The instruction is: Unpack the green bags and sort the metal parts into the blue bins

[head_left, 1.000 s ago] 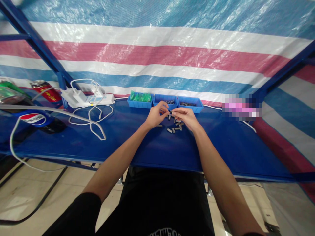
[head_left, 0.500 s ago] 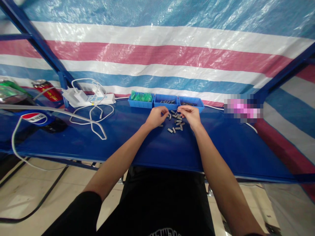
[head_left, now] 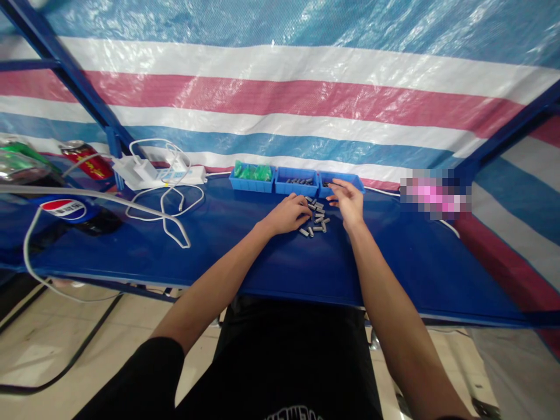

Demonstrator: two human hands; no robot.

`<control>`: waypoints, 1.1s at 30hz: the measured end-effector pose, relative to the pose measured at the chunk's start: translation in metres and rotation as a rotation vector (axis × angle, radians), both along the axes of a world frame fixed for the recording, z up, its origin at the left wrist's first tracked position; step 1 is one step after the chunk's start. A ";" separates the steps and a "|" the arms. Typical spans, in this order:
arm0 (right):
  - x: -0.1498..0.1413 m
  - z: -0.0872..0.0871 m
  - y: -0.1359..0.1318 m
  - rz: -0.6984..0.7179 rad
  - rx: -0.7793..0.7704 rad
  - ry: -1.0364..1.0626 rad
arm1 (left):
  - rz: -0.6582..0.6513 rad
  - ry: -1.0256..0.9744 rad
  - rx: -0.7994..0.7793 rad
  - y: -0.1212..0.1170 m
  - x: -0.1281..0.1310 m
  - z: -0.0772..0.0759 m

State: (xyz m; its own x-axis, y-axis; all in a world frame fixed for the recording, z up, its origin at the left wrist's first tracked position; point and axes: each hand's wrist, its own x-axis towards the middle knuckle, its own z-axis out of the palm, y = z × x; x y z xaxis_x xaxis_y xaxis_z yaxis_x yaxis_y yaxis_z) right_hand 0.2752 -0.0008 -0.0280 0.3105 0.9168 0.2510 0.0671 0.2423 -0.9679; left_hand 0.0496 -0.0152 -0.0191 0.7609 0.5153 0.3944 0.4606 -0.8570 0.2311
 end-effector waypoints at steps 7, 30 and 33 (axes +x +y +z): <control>-0.001 0.002 -0.002 -0.002 -0.046 0.044 | 0.071 -0.027 -0.043 0.000 0.000 0.000; -0.005 0.001 -0.005 0.064 -0.089 0.040 | 0.160 -0.075 -0.075 0.003 -0.009 -0.001; -0.004 0.001 -0.004 0.074 -0.093 0.024 | 0.144 -0.160 -0.095 0.004 -0.008 0.001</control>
